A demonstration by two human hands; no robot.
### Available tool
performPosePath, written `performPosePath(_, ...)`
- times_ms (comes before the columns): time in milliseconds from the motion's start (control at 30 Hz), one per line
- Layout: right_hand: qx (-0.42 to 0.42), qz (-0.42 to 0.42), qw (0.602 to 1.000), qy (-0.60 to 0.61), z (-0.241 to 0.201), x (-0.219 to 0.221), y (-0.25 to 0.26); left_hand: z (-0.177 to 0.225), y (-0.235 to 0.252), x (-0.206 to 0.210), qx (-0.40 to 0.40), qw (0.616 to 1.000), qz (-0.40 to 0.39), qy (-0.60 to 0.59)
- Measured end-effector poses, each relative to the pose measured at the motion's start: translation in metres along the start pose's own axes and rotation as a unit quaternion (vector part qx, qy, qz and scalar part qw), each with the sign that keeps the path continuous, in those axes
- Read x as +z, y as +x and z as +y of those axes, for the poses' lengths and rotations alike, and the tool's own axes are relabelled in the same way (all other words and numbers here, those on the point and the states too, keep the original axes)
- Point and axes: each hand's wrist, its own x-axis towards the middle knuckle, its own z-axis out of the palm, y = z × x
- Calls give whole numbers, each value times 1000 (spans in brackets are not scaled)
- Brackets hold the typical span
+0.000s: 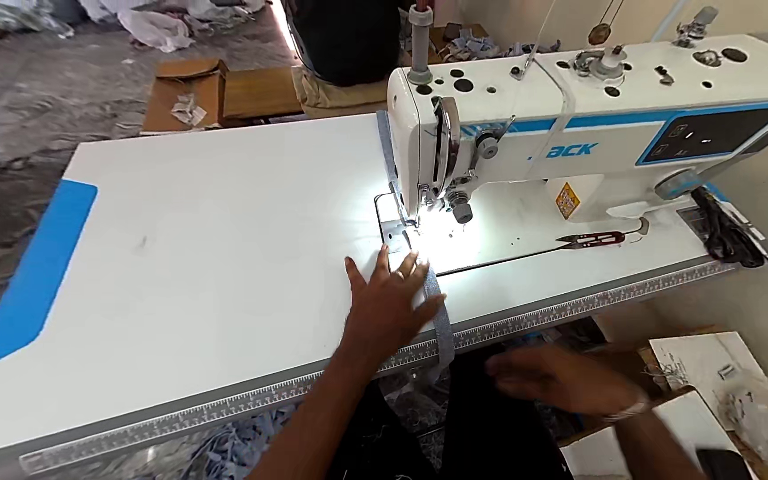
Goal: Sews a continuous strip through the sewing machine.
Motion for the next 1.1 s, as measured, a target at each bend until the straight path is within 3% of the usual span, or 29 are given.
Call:
performPosePath(33,3,-30,999,38,6,24,18,4,-14,0,20,1000,0,1)
performPosePath(100,-27,-6,993,113,16,65,50,8,-28,3,36,999,6,9)
performPosePath(233,-115,40,972,199,14,101,79,8,-30,4,30,999,17,-1)
performPosePath(633,-125,-36,980,153,29,131,59,7,-26,6,25,999,29,-9)
performPosePath(1100,-115,-37,979,163,33,128,60,7,-27,7,14,1000,26,-12)
